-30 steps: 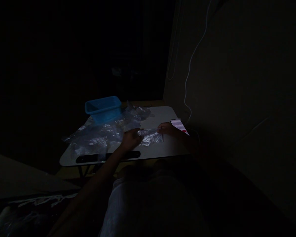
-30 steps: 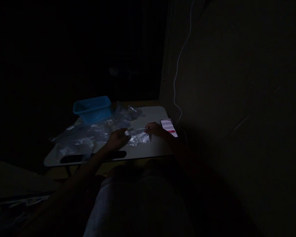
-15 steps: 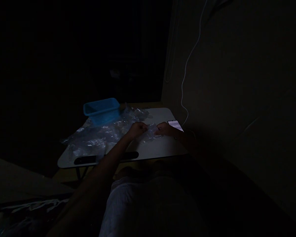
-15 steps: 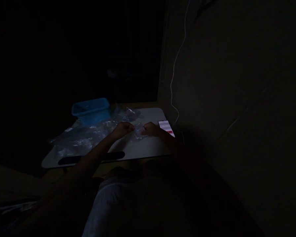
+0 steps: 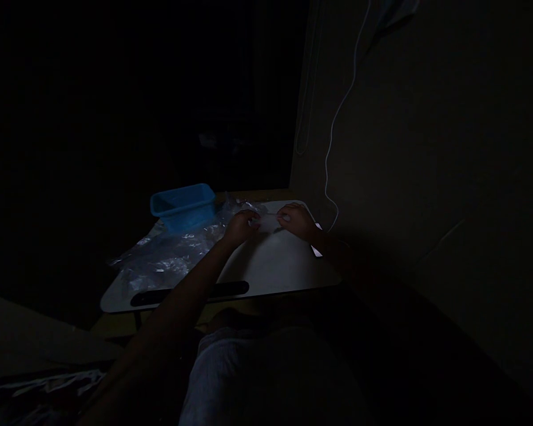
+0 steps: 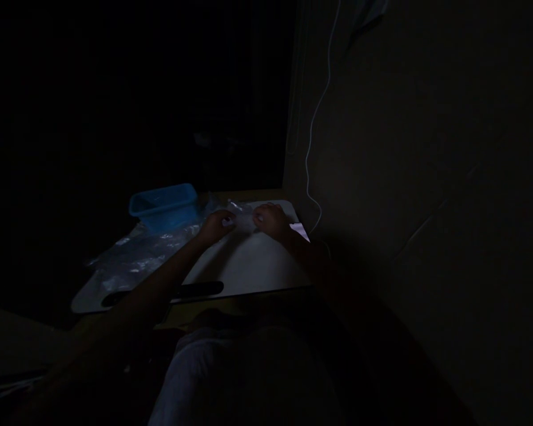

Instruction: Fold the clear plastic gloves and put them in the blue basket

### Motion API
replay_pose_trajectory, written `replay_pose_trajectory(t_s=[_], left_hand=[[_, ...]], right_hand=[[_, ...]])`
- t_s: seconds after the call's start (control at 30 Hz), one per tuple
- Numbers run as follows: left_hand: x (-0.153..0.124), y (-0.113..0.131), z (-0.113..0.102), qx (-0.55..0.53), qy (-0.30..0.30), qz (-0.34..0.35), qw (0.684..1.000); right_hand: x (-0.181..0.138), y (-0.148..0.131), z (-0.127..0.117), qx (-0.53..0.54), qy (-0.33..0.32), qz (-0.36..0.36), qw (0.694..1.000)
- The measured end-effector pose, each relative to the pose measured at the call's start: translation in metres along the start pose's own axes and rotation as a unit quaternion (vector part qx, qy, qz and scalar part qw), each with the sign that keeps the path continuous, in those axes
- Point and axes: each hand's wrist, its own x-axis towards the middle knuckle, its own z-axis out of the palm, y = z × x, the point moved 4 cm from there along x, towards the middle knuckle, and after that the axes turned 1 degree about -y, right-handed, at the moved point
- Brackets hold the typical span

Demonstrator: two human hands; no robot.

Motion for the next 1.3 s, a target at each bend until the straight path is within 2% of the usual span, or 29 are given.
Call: replay_pose_trajectory(t_s=[0.1,0.2,0.3,0.37,0.5,0.73,0.9,1.0,1.13,1.3], left_hand=[[-0.027,0.005,0.008,0.030,0.015,0.047,0.998],[-0.068,0.011,0.026,0.074,-0.001,0.082,0.994],[-0.100,0.013,0.042,0.124,-0.051,0.099,0.986],[-0.111,0.011,0.048,0.144,-0.078,0.095,0.982],[-0.115,0.003,0.050,0.114,-0.100,0.073,0.986],[-0.117,-0.004,0.045,0.034,-0.075,0.043,0.996],[-0.118,-0.005,0.035,0.112,-0.044,0.024,0.992],[-0.119,-0.005,0.035,0.151,-0.051,0.027,0.987],[-0.120,-0.004,0.038,0.149,-0.075,0.045,0.985],[-0.120,-0.004,0.038,0.148,-0.083,0.035,0.985]], right_hand=[[-0.022,-0.012,0.006,-0.067,0.011,-0.065,0.996],[-0.054,-0.022,0.025,-0.095,-0.028,-0.117,0.988],[-0.080,-0.029,0.043,-0.100,-0.068,-0.141,0.983],[-0.090,-0.033,0.050,-0.091,-0.073,-0.155,0.981],[-0.095,-0.034,0.054,-0.055,-0.063,-0.164,0.983],[-0.094,-0.026,0.063,-0.009,-0.060,-0.129,0.990],[-0.096,-0.026,0.062,0.009,-0.066,-0.140,0.988],[-0.096,-0.027,0.059,0.020,-0.063,-0.145,0.987],[-0.096,-0.029,0.060,0.029,-0.056,-0.142,0.988],[-0.095,-0.026,0.064,0.015,-0.065,-0.132,0.989]])
